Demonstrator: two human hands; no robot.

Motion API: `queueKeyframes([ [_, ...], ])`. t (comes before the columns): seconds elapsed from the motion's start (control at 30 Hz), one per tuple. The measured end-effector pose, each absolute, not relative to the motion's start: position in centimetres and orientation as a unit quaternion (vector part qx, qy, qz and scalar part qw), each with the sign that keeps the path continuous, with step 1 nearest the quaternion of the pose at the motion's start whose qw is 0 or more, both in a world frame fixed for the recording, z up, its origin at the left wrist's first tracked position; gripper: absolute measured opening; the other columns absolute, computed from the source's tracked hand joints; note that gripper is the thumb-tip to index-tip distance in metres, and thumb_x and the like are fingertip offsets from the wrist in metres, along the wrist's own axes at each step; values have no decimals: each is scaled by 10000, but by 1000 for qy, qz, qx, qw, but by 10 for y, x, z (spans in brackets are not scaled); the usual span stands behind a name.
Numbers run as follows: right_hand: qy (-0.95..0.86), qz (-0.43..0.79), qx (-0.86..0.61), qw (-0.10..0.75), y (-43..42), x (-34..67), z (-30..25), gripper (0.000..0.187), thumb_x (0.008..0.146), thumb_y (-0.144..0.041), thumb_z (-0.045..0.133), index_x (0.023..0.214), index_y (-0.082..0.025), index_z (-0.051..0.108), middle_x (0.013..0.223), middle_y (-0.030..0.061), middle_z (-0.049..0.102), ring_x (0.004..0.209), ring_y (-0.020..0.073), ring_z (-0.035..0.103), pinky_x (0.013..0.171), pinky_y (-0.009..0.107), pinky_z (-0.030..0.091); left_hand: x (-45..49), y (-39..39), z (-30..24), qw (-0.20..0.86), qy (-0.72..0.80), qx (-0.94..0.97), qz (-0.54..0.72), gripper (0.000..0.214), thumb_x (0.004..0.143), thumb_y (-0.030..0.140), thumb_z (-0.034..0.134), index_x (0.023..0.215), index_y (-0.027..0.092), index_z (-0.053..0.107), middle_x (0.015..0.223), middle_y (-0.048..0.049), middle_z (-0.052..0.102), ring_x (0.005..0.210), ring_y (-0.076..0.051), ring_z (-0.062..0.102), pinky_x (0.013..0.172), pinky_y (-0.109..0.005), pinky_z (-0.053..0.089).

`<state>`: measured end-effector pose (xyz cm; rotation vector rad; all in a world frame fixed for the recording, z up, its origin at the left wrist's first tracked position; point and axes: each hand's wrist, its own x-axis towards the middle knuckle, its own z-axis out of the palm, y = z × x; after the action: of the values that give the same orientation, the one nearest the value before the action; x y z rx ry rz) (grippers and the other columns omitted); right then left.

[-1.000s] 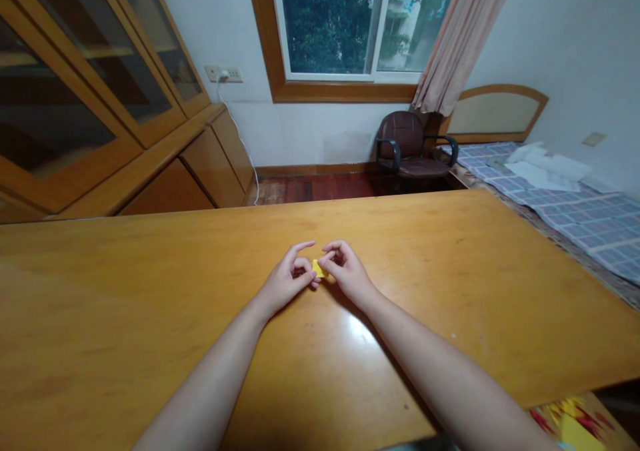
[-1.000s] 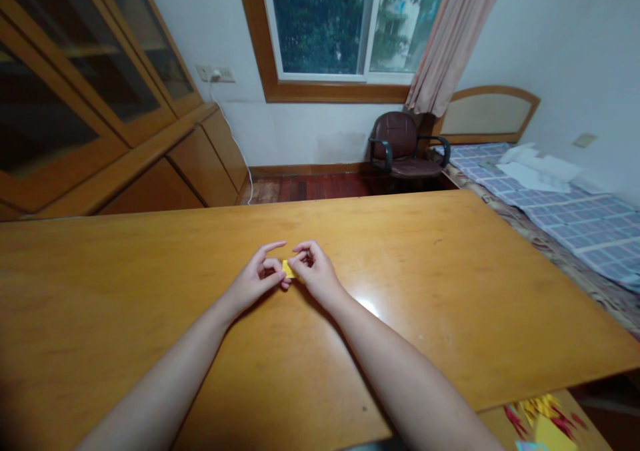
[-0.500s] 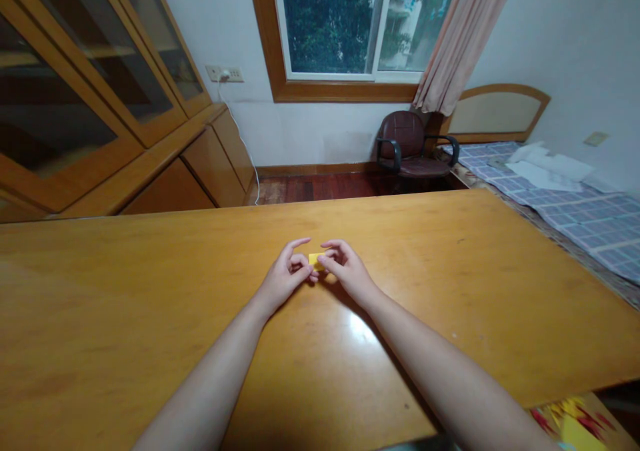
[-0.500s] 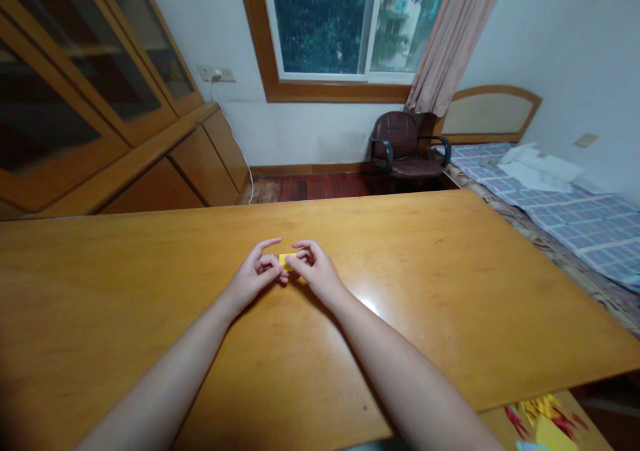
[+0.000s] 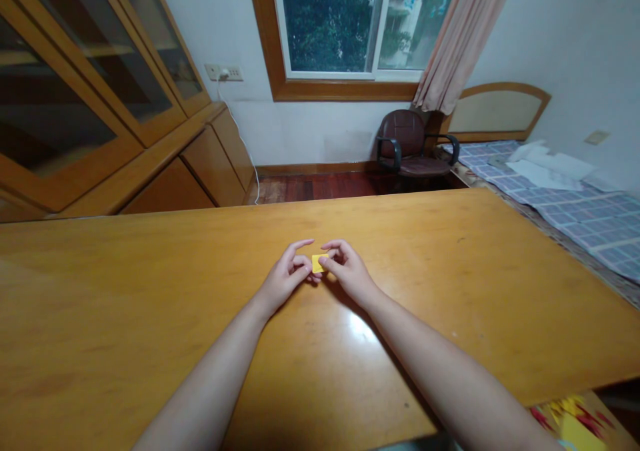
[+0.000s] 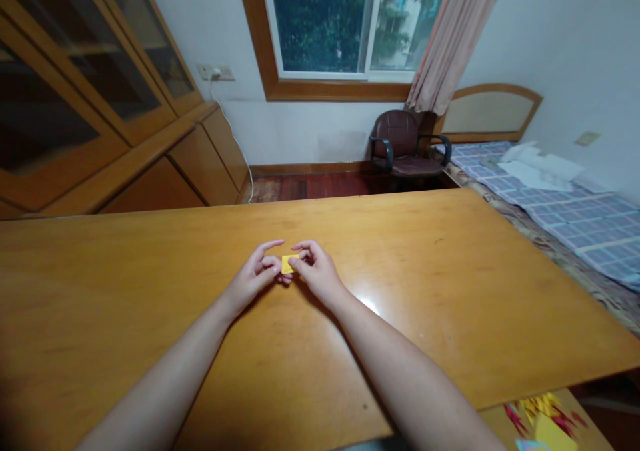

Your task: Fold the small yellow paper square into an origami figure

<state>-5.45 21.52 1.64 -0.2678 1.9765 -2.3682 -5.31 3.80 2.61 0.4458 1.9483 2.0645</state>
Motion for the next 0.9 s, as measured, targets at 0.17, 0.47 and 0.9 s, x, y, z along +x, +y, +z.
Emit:
queueKeyframes([
  [0.17,646,-757,-96,24,215,-53,18,262,779,-308,676,994,-211,563,690,-50,554,633,118,534,626,257,403,-53,39,24,123,691,160,694,580,852,295,650,1350,212,363,727,31,622,729,-167,670,757,-319,533],
  [0.47,644,-760,-88,6,214,-53,16,260,781,-312,678,995,-215,566,684,-52,541,622,117,519,605,248,396,-52,38,25,121,675,183,705,566,858,271,642,1349,219,365,751,34,602,740,-153,660,778,-307,518],
  [0.9,658,-747,-93,-2,214,-51,16,255,792,-305,673,1008,-210,578,725,-40,566,658,117,533,638,250,413,-52,40,28,117,688,162,698,593,829,285,672,1340,218,379,738,39,603,738,-159,657,779,-318,515],
])
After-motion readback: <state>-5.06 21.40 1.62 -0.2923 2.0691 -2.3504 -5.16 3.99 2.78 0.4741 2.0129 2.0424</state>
